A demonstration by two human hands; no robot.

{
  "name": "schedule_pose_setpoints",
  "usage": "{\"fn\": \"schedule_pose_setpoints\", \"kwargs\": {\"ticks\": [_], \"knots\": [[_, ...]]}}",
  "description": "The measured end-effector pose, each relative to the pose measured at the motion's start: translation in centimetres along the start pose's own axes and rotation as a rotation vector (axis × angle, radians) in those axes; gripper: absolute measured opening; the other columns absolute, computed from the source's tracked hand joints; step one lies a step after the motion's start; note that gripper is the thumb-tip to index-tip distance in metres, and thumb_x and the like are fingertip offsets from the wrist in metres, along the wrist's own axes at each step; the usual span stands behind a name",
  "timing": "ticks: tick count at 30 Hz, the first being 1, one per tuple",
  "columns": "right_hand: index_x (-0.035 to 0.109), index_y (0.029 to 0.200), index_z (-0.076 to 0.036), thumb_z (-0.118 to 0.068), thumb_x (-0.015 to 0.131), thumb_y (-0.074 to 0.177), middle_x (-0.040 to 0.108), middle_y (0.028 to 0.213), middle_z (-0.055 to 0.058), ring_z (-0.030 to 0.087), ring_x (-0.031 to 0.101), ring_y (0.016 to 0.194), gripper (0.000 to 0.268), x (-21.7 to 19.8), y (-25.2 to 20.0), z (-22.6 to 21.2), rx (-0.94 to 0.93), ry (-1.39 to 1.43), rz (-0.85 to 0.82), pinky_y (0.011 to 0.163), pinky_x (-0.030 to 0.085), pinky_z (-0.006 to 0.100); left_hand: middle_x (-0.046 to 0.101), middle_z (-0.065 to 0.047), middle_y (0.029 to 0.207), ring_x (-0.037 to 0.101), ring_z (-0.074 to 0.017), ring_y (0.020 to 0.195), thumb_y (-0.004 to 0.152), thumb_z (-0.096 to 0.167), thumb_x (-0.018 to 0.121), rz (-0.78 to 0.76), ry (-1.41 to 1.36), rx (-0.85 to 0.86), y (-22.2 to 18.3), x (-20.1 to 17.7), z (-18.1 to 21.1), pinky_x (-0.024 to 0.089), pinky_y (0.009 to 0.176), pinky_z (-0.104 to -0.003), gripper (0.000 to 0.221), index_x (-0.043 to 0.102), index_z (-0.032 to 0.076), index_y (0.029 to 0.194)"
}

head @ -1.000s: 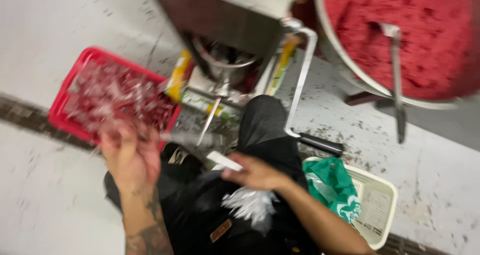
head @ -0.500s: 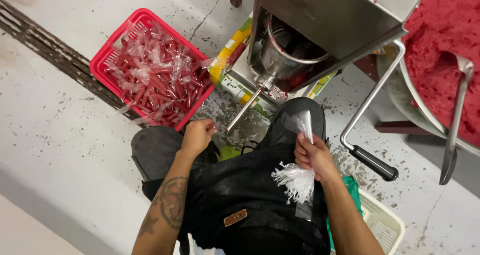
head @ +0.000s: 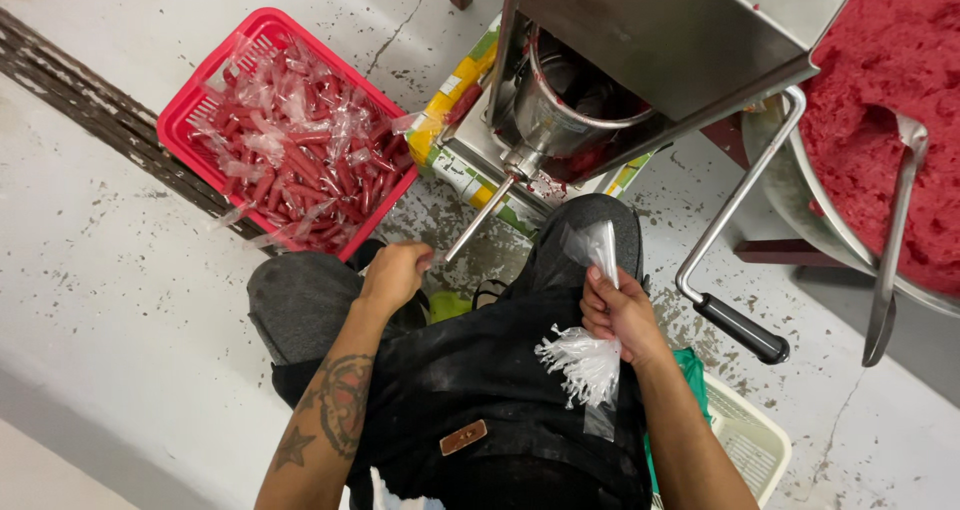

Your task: The person operates a manual sausage stuffer by turning a crank with their left hand while holding a plastic casing with their right hand. The ground meat is extruded into the casing, and the filled sausage is placed into a red basket.

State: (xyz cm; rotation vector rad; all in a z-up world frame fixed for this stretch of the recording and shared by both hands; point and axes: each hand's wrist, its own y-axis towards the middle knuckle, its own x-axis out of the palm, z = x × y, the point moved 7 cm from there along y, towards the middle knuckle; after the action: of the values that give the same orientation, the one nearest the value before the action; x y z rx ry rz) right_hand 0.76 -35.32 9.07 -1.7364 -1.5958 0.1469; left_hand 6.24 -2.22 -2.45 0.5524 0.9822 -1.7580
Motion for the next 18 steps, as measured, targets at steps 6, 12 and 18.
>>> {"fn": "schedule_pose_setpoints", "kwargs": {"ticks": [6,12,18], "knots": [[0.05,0.089,-0.005,-0.025,0.058,0.107,0.034,0.056,0.0,0.008,0.035,0.033,0.028,2.0,-4.2,-1.8,-0.119,-0.247,0.132,0.023,0.025,0.022,0.076,-0.016,0.1,0.073,-0.0429,0.097,0.095,0.023,0.066,-0.058,0.033,0.086,-1.6,-0.4,4.1,0.059,0.085,-0.053,0.019,0.077,0.016,0.109],[0.063,0.118,0.002,0.004,0.039,0.094,0.068,0.119,0.023,0.04,0.068,0.113,0.034,7.6,-17.6,-8.3,-1.266,-1.19,0.315,0.102,0.056,0.046,0.071,-0.017,0.072,0.066,-0.0396,0.067,0.1,0.044,0.056,0.035,-0.189,0.032,3.6,1.0,7.6,0.044,0.064,-0.05,0.038,0.074,0.012,0.09],[0.046,0.155,-0.008,-0.006,0.058,0.099,0.047,0.14,0.021,0.04,0.054,0.128,0.058,0.7,-13.3,-10.2,-0.834,-1.364,0.728,0.094,0.051,0.056,0.051,-0.01,0.053,0.054,-0.0293,0.049,0.101,0.067,0.029,0.099,-0.381,-0.095,9.8,0.7,12.4,0.035,0.049,-0.044,0.076,0.057,0.008,0.063]]}}
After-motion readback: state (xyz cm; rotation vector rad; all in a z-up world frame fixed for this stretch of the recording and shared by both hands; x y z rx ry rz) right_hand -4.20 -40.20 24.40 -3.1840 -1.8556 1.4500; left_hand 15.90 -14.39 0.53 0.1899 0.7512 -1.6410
